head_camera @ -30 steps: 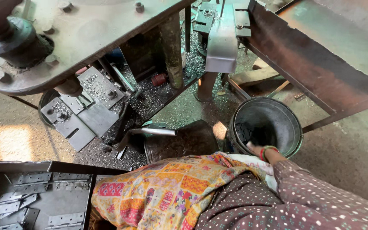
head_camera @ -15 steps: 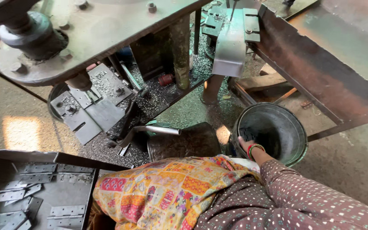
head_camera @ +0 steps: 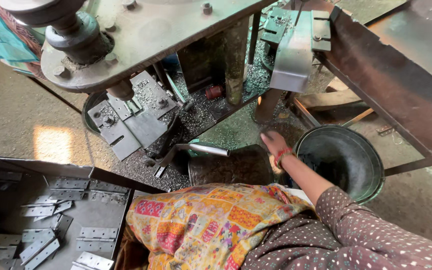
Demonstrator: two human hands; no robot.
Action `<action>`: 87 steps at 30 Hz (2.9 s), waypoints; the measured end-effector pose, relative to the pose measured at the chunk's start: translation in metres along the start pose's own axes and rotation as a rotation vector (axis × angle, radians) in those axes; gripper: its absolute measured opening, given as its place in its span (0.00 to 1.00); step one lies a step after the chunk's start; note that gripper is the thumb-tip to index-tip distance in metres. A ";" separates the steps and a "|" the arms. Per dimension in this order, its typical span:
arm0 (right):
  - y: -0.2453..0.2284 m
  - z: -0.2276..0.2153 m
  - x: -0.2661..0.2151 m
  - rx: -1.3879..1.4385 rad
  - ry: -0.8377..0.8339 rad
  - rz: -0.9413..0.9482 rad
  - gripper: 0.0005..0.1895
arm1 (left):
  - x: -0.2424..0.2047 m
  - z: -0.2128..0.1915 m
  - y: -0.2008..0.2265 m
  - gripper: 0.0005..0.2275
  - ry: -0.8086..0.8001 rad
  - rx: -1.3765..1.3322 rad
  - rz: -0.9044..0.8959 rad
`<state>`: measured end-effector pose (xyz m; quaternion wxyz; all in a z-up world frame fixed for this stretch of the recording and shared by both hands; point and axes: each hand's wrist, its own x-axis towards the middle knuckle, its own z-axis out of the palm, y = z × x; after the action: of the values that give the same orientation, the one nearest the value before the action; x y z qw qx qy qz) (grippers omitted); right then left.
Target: The person repeatedly picks up metal hinge pieces from a bin, places them under a drill press, and operates the machine to drill holes. The person then removes the processed pieces and places them back into the bin.
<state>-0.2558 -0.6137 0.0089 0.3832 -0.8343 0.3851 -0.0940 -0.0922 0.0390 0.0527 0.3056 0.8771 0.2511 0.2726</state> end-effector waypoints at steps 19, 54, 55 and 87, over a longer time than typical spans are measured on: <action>-0.100 0.030 -0.011 0.650 -0.524 -0.033 0.34 | -0.053 -0.054 0.026 0.13 -0.126 -0.997 -0.258; -0.251 0.019 -0.025 -0.597 -0.846 -0.426 0.32 | -0.142 0.052 0.325 0.18 -0.174 0.312 0.833; -0.252 0.018 -0.025 -0.591 -0.843 -0.446 0.32 | -0.136 0.063 0.330 0.17 -0.262 0.334 0.824; -0.105 0.107 -0.026 -0.405 -0.491 -0.634 0.24 | -0.118 0.091 0.330 0.15 -0.375 0.308 0.815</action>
<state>-0.1655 -0.4915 0.0141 0.2444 -0.9669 0.0185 0.0713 -0.0299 -0.2962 0.1759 0.0800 0.9733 -0.1355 0.1669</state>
